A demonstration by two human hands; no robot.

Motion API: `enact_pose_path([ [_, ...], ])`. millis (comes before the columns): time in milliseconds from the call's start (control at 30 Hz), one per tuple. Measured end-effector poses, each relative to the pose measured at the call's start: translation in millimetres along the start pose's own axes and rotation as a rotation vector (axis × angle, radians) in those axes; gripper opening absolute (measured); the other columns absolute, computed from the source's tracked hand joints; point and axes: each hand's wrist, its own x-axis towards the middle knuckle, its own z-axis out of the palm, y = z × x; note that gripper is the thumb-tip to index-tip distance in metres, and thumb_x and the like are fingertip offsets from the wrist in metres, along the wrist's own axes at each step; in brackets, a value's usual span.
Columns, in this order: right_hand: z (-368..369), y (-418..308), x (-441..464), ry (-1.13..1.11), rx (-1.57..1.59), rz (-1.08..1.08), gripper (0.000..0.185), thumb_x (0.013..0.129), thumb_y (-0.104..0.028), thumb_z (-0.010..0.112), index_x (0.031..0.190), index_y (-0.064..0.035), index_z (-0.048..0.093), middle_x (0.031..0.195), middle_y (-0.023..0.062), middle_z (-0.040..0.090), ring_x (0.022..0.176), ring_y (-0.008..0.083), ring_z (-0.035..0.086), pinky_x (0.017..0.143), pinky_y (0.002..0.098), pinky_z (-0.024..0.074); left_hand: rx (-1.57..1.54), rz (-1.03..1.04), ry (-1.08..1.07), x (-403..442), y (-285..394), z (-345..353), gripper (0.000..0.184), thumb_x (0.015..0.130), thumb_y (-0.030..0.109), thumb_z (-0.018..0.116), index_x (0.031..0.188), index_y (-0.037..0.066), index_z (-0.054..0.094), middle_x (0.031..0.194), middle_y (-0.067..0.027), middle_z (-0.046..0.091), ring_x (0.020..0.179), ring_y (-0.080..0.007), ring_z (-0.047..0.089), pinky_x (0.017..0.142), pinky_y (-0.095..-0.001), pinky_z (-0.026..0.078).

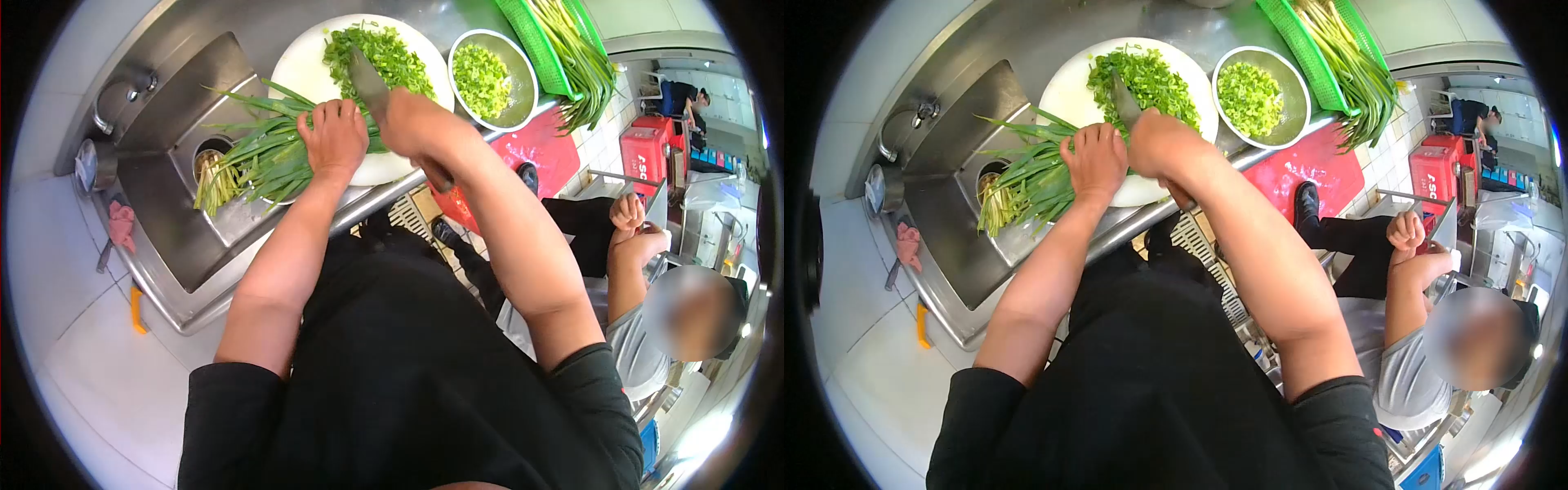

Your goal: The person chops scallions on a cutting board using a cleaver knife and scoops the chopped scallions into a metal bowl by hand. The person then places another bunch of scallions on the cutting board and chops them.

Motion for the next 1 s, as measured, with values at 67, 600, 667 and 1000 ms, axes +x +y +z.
enact_pose_path([
  [67, 59.6, 49.9, 4.6, 0.313, -0.137, -0.217, 0.03, 0.095, -0.005, 0.057, 0.118, 0.0127, 0.052, 0.089, 0.0345, 0.075, 0.086, 0.0473, 0.078, 0.072, 0.0547, 0.0625, -0.034, -0.001, 0.034, 0.0, 0.0, 3.5, 0.019, 0.102, 0.03, 0.061, 0.114, 0.017, 0.068, 0.118, -0.0042, 0.067, 0.121, -0.0245, 0.058, 0.112, -0.0556, 0.032],
  [600, 3.4, -4.5, -4.8, -0.021, -0.037, -0.004, 0.043, 0.105, -0.025, 0.059, 0.122, 0.0145, 0.057, 0.109, 0.0393, 0.073, 0.102, 0.0455, 0.077, 0.089, 0.0491, 0.0615, -0.014, -0.017, 0.01, -1.5, 3.8, 3.4, 0.021, 0.106, 0.028, 0.055, 0.111, 0.01, 0.064, 0.112, -0.0082, 0.067, 0.115, -0.028, 0.058, 0.109, -0.0552, 0.033],
  [667, 59.9, 43.3, -11.3, 0.246, -0.068, -0.197, 0.03, 0.097, -0.009, 0.057, 0.118, 0.0125, 0.053, 0.102, 0.0366, 0.074, 0.104, 0.0482, 0.075, 0.092, 0.0541, 0.06, -0.011, -0.029, 0.026, 0.2, -0.1, 1.5, 0.021, 0.107, 0.027, 0.054, 0.111, 0.01, 0.063, 0.11, -0.0088, 0.066, 0.113, -0.0288, 0.058, 0.109, -0.0541, 0.033],
  [1000, 125.7, 109.3, -0.1, 0.511, -0.123, -0.276, 0.02, 0.103, -0.015, 0.055, 0.113, 0.0001, 0.046, 0.073, 0.0294, 0.07, 0.072, 0.0495, 0.073, 0.064, 0.062, 0.058, -0.115, -0.039, -0.01, -2.1, -0.8, -2.9, 0.022, 0.108, 0.027, 0.051, 0.111, 0.009, 0.062, 0.111, -0.0113, 0.065, 0.115, -0.0309, 0.057, 0.11, -0.0558, 0.031],
])
